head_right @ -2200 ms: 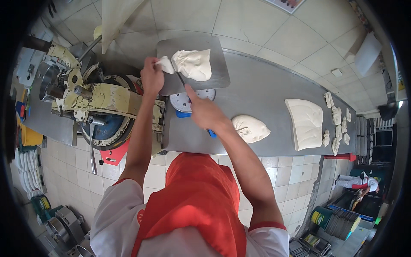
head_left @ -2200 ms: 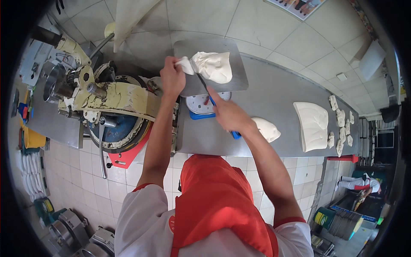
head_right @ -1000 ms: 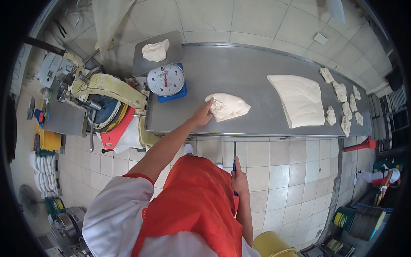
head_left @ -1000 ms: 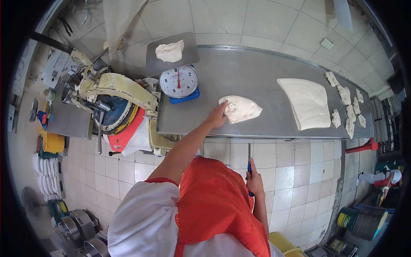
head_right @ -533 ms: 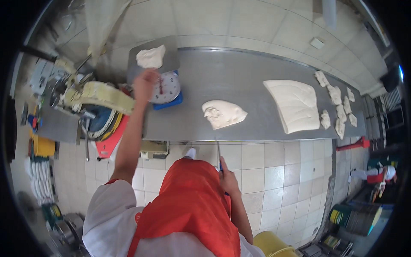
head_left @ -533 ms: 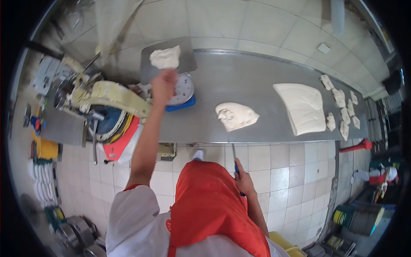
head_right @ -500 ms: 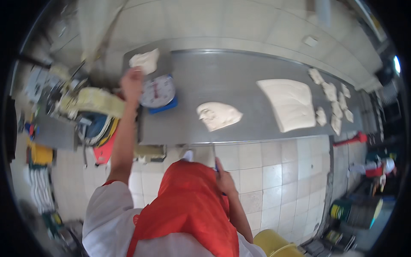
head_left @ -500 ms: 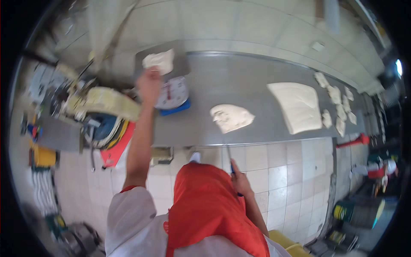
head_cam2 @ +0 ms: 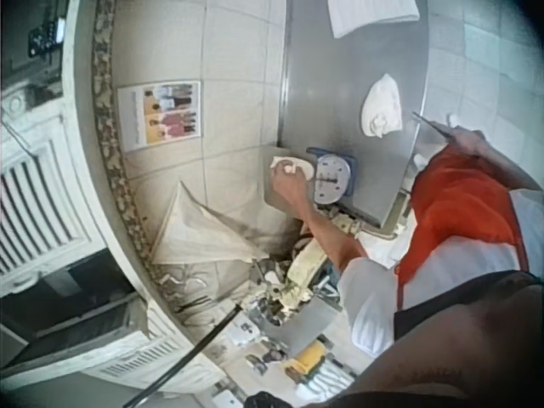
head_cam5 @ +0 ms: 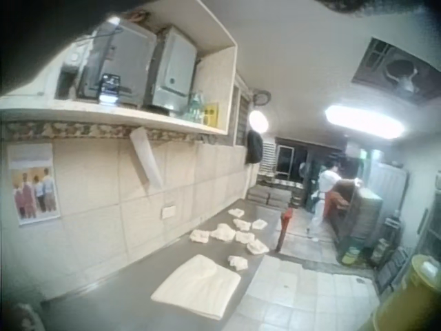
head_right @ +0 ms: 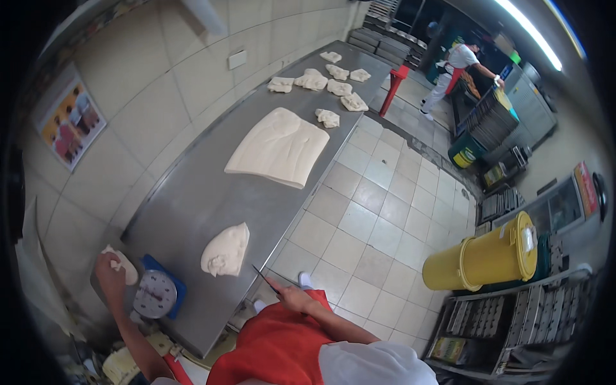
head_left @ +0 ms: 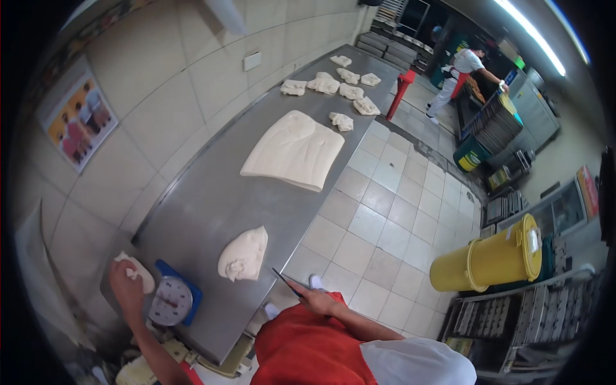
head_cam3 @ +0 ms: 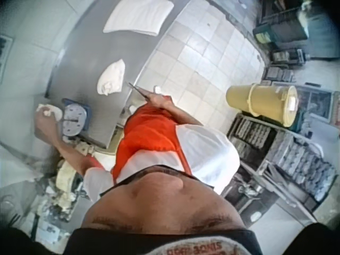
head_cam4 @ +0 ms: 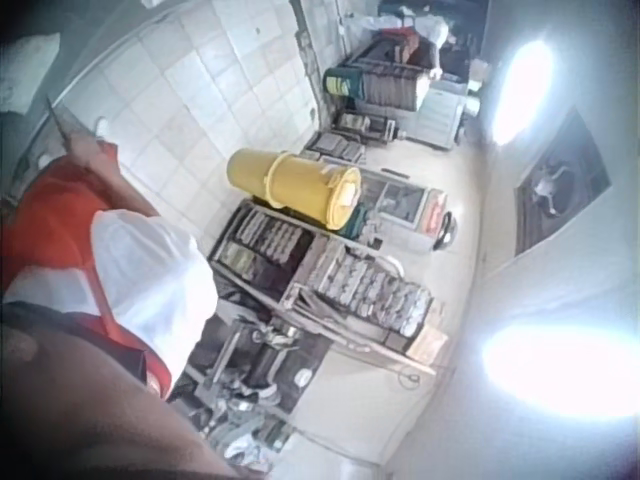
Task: The person portions large sheets of dough using a blade, weighs the pieces on a scale, and rolls them into long cylinders on a metal table.
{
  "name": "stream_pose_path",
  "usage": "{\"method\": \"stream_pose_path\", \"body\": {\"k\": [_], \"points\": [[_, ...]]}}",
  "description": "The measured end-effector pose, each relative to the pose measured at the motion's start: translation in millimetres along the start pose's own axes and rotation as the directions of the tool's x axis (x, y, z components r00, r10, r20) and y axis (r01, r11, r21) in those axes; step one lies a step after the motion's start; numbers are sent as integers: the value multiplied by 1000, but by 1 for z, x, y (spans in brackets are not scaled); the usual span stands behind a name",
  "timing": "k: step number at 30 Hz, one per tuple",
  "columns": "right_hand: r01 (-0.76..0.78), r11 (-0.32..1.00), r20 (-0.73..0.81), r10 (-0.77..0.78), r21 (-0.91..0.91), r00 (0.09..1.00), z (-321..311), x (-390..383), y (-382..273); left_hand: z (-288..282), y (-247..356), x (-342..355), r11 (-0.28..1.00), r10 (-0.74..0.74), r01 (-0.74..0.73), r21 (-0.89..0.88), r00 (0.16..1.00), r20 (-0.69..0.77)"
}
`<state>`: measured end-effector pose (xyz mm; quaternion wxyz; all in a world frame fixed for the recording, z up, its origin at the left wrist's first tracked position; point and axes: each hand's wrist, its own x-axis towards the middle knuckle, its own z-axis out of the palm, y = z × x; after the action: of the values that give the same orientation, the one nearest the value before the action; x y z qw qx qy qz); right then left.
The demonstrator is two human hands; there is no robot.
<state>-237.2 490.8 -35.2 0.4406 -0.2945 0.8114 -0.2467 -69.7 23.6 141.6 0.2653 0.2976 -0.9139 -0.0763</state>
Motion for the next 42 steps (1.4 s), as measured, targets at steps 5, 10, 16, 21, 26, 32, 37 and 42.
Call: {"method": "stream_pose_path", "body": {"k": [5,10,16,21,26,32,37,42], "points": [[78,995,-76,-73,64,994,-21,8,30,32,182,73,725,150,138,-675,924,351],[84,989,-282,-48,118,958,-69,26,90,167,365,202,342,305,30,-939,942,141],[-54,980,-474,140,190,869,-147,19,160,312,477,306,527,67,237,-816,946,318],[-61,924,-487,255,379,835,-172,10,213,343,386,247,770,260,260,-582,706,659],[18,981,-260,33,191,965,-183,65,177,328,146,112,981,-59,190,-32,452,890],[310,944,142,-293,-116,946,-162,148,31,327,95,-63,874,-393,467,132,523,756],[387,912,242,-349,-135,905,-98,188,-57,324,83,-96,715,-531,693,97,447,720],[431,874,208,-389,-225,898,-44,212,-57,301,66,-120,671,-448,727,-146,554,702]]}}
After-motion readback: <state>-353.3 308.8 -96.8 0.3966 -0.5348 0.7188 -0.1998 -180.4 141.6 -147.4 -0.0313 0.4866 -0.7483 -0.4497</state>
